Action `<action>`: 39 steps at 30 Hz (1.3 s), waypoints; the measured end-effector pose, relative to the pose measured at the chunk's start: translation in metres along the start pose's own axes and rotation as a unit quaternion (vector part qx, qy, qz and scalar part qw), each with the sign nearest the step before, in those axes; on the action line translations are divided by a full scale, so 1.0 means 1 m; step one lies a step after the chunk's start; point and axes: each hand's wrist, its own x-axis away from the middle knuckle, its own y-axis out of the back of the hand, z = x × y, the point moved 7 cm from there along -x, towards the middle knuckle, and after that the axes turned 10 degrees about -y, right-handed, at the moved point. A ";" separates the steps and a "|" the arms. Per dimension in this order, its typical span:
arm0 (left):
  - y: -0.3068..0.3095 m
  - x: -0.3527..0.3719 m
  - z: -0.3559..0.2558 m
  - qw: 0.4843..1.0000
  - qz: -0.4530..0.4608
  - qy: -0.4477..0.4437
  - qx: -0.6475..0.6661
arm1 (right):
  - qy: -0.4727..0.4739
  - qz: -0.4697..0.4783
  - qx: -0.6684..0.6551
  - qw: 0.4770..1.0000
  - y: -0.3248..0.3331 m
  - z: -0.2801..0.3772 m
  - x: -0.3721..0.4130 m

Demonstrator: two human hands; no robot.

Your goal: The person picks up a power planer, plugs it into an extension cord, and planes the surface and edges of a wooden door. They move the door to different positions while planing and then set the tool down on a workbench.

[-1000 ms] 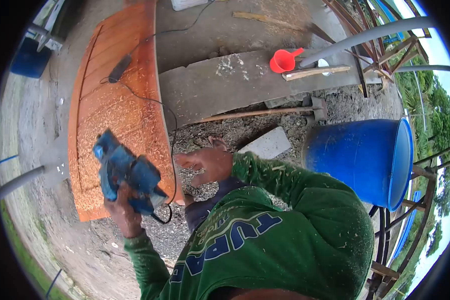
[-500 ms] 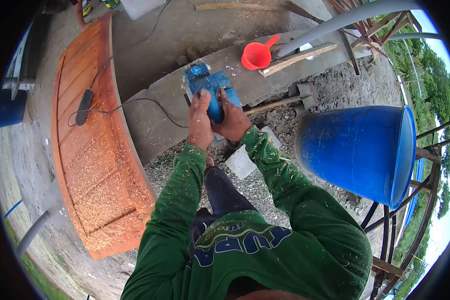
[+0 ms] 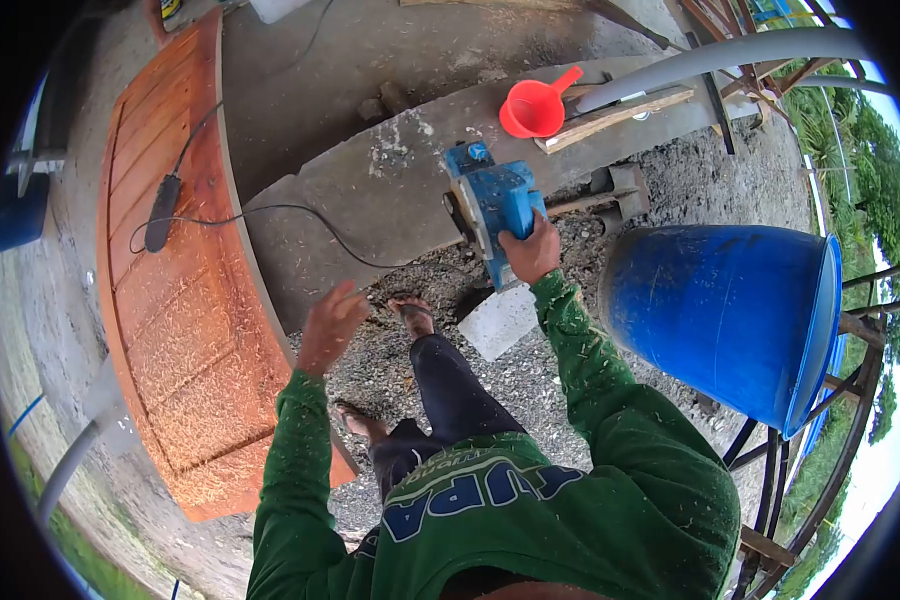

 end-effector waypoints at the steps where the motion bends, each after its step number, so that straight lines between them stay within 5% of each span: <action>1: -0.018 0.052 0.028 0.997 0.012 0.070 0.015 | -0.007 -0.011 -0.010 1.000 0.000 -0.001 -0.007; 2: -0.033 0.096 0.045 0.989 0.063 0.131 0.010 | -0.001 -0.007 -0.012 1.000 -0.003 0.000 -0.014; 4: 0.008 0.130 0.029 0.857 -0.070 0.445 0.251 | 0.016 0.001 -0.016 1.000 -0.013 0.001 -0.034; 6: 0.010 0.168 0.027 0.832 0.039 0.516 0.199 | 0.055 -0.048 -0.012 0.997 -0.039 -0.027 -0.073; 9: -0.012 0.250 0.013 0.817 -0.071 0.514 0.251 | 0.028 -0.021 -0.019 0.999 -0.067 -0.035 -0.114; 12: -0.020 0.291 -0.018 0.791 0.010 0.580 0.193 | -0.030 0.027 0.010 0.999 -0.099 -0.054 -0.150; 15: -0.030 0.315 -0.051 0.731 -0.039 0.631 0.258 | -0.028 -0.014 0.031 0.999 -0.114 -0.055 -0.165; 31: -0.062 0.324 -0.088 0.741 -0.022 0.620 0.255 | 0.049 -0.047 0.011 0.998 -0.140 -0.070 -0.194; 32: -0.058 0.329 -0.092 0.738 -0.027 0.627 0.246 | 0.076 0.015 -0.105 0.991 -0.145 -0.067 -0.191; 35: -0.054 0.344 -0.107 0.721 -0.051 0.646 0.247 | 0.093 0.030 -0.146 0.984 -0.153 -0.083 -0.197; 39: -0.047 0.374 -0.127 0.702 -0.080 0.662 0.251 | 0.066 -0.034 -0.013 0.997 -0.149 -0.087 -0.184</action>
